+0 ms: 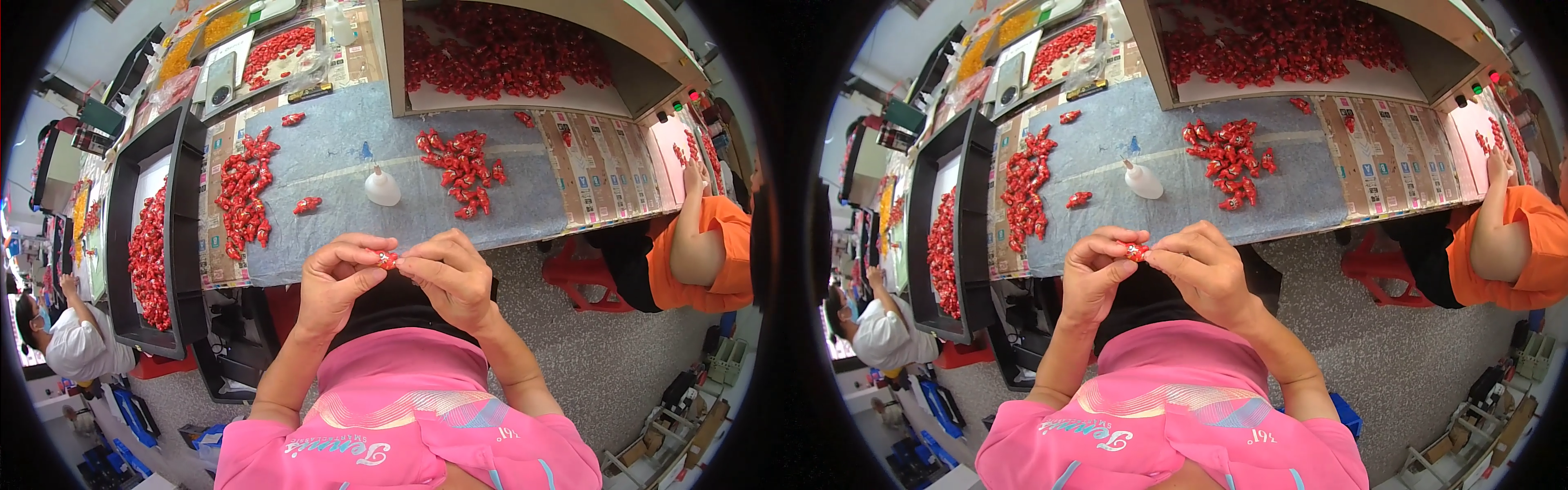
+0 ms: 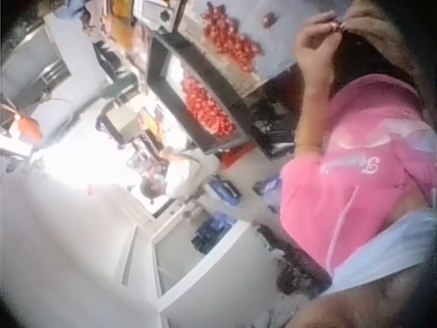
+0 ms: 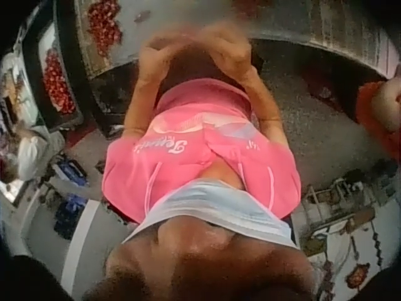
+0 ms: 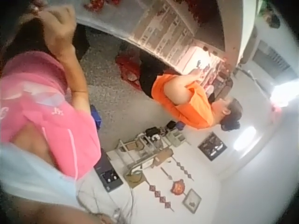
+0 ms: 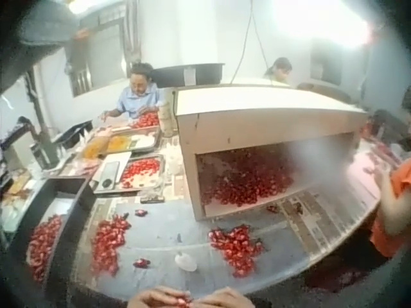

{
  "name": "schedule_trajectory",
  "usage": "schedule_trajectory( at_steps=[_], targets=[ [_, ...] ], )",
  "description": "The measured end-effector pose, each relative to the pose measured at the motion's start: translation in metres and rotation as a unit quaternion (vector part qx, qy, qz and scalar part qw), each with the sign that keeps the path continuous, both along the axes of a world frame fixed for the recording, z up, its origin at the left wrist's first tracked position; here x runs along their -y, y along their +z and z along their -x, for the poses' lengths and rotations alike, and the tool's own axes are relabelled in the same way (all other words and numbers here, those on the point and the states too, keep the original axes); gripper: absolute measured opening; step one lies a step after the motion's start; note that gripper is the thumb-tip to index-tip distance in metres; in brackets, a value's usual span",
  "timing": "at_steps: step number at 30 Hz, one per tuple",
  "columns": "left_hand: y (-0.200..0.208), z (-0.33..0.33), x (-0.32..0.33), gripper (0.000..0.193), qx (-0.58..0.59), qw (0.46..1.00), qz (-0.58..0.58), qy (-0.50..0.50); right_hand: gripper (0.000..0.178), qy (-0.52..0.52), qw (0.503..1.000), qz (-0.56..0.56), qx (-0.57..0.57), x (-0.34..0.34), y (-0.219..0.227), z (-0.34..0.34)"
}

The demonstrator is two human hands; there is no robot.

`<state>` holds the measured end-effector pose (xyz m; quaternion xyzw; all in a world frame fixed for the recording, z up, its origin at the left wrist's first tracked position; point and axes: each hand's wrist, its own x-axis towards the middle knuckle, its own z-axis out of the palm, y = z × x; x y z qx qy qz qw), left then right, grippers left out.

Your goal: The person retrieves toy components from a heating unit, applies glue to the pieces using a squeeze bottle, and presses the parts together by hand.

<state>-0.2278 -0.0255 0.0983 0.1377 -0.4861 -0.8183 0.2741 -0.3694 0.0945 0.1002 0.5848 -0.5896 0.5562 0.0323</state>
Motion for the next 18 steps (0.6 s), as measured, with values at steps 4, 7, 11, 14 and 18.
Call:
schedule_trajectory(
  at_steps=[4,7,11,14,18],
  targets=[
    [-0.001,0.000,0.007,0.021,0.017,0.999,0.045,0.013,0.021,-0.003,0.999,0.006,0.034,0.007,-0.003,-0.002],
    [-0.001,-0.001,0.016,0.021,0.047,0.993,0.105,0.039,0.020,-0.025,0.998,0.004,0.058,0.013,-0.003,-0.001],
    [0.007,0.000,0.045,0.020,0.058,0.976,0.200,0.071,0.018,-0.042,0.996,-0.009,0.079,0.011,-0.007,0.003],
    [0.017,0.008,0.074,0.018,0.120,0.938,0.293,0.144,0.017,-0.034,0.993,-0.024,0.107,0.003,-0.014,0.003],
    [0.010,0.024,0.113,0.017,0.123,0.903,0.382,0.151,0.015,-0.029,0.990,-0.027,0.137,-0.004,-0.014,0.002]
  ],
)
